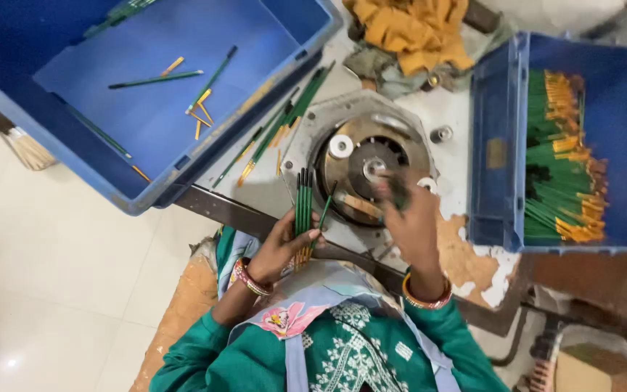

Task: The operator is manually inserting green plastic/rubber sticks into a rotary machine for processing or assembly.

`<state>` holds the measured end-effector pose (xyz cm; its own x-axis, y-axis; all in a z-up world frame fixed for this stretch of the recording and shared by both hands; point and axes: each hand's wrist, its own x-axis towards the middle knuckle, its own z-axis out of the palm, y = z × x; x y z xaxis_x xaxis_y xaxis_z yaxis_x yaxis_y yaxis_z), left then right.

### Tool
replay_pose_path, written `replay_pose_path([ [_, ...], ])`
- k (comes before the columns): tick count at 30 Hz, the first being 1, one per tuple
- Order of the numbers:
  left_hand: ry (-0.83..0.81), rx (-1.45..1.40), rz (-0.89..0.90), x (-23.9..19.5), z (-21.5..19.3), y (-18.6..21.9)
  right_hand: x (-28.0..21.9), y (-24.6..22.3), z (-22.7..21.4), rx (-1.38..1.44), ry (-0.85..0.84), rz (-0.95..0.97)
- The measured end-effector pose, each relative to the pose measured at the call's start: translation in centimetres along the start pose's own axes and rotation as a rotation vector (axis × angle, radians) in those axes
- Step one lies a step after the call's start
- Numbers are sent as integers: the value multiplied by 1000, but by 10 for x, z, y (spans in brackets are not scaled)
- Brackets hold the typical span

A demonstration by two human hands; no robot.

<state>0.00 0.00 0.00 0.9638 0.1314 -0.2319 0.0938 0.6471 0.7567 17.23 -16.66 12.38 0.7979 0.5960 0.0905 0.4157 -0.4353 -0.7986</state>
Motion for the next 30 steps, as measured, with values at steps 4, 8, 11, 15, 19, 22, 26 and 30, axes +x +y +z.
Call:
replay_pose_path([
  [4,-119,470,108,4,-4,22,7,16,0,-248,-310,-164],
  [8,17,124,-63,0,-7,12,0,12,-36,49,32,150],
  [11,163,-51,-37,13,-9,12,0,-6,-56,-16,440,257],
  [15,145,-226,-36,20,-6,9,15,45,-24,-483,233,-4],
  [19,228,-184,-135,18,-6,9,31,62,0,-559,92,-26],
  [22,229,-140,-193,4,-13,9,24,72,2,-501,66,16],
  [26,118,-146,-145,5,-19,2,38,89,2,-460,18,-70],
  [30,154,-133,-168,-2,-1,10,16,78,15,-512,78,-24],
])
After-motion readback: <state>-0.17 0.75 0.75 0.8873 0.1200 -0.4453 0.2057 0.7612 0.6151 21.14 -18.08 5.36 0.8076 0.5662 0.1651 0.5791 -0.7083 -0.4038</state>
